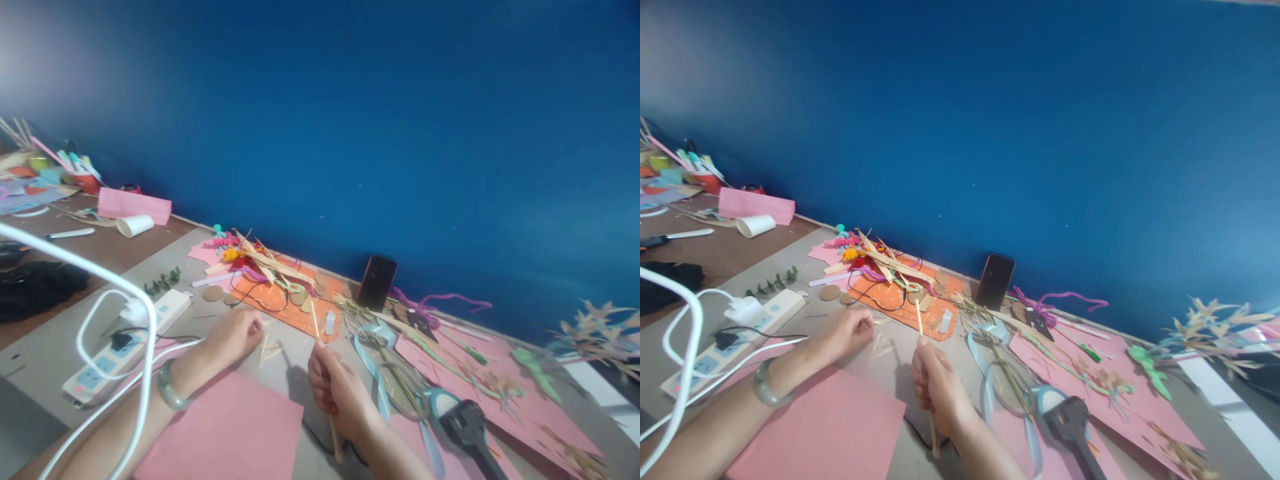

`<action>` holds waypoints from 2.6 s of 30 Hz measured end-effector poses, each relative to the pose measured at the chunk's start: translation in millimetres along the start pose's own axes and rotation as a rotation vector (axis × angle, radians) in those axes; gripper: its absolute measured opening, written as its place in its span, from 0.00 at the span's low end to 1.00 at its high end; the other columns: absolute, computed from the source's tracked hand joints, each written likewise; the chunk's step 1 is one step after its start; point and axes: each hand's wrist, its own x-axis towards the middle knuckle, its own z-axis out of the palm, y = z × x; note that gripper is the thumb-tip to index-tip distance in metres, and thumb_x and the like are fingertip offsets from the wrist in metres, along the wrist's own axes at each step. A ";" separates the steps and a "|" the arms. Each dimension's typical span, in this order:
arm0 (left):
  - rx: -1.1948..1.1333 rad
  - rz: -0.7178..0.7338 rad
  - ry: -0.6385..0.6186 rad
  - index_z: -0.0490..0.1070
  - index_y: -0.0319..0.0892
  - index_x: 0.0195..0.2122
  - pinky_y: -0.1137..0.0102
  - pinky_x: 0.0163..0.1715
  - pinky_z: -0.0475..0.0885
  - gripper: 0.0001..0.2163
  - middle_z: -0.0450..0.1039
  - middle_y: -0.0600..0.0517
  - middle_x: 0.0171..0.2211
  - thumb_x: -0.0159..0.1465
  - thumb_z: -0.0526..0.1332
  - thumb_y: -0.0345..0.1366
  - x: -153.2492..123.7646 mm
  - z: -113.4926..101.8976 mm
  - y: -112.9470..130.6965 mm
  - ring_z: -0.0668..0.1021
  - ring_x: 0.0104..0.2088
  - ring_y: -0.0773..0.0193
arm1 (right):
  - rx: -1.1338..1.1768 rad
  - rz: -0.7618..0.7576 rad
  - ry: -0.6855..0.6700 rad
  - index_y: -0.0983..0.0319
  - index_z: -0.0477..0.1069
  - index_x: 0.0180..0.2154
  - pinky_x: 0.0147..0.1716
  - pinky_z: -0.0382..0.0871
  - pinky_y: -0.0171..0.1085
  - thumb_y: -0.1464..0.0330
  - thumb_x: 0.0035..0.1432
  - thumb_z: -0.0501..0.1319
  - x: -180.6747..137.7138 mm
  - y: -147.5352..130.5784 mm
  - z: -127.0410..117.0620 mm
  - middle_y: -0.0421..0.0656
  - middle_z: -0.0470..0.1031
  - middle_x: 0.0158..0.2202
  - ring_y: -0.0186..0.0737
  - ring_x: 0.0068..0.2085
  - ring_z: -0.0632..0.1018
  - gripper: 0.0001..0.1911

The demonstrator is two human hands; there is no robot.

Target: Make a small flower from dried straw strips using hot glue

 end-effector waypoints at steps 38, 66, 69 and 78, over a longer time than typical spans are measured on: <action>-0.974 -0.055 -0.438 0.71 0.38 0.28 0.74 0.28 0.68 0.08 0.75 0.52 0.25 0.59 0.61 0.38 -24.4 12.7 34.6 0.75 0.27 0.68 | -0.235 -0.151 0.124 0.60 0.61 0.27 0.14 0.40 0.28 0.53 0.52 0.63 6.4 14.7 1.6 0.27 0.50 0.12 0.24 0.14 0.49 0.19; -1.172 -0.174 -0.397 0.70 0.36 0.28 0.77 0.11 0.55 0.15 0.67 0.56 0.21 0.56 0.64 0.46 -30.7 20.7 45.0 0.63 0.14 0.74 | -0.757 -0.350 -0.014 0.60 0.68 0.25 0.29 0.57 0.35 0.53 0.65 0.47 0.1 16.4 2.4 0.40 0.66 0.25 0.37 0.29 0.65 0.24; -1.155 -0.170 -0.383 0.69 0.37 0.27 0.77 0.11 0.55 0.15 0.67 0.56 0.20 0.57 0.63 0.46 -31.5 16.0 47.3 0.63 0.14 0.74 | -0.690 -0.320 0.001 0.60 0.63 0.21 0.26 0.55 0.34 0.52 0.64 0.49 -0.1 16.0 2.5 0.38 0.61 0.21 0.35 0.26 0.61 0.25; -1.082 -0.071 -0.358 0.70 0.37 0.26 0.77 0.15 0.61 0.13 0.66 0.55 0.19 0.59 0.62 0.43 -29.7 4.0 46.0 0.67 0.17 0.72 | -0.057 0.131 -0.088 0.59 0.50 0.20 0.14 0.34 0.30 0.47 0.57 0.55 -3.9 13.3 7.6 0.29 0.45 0.14 0.25 0.16 0.43 0.27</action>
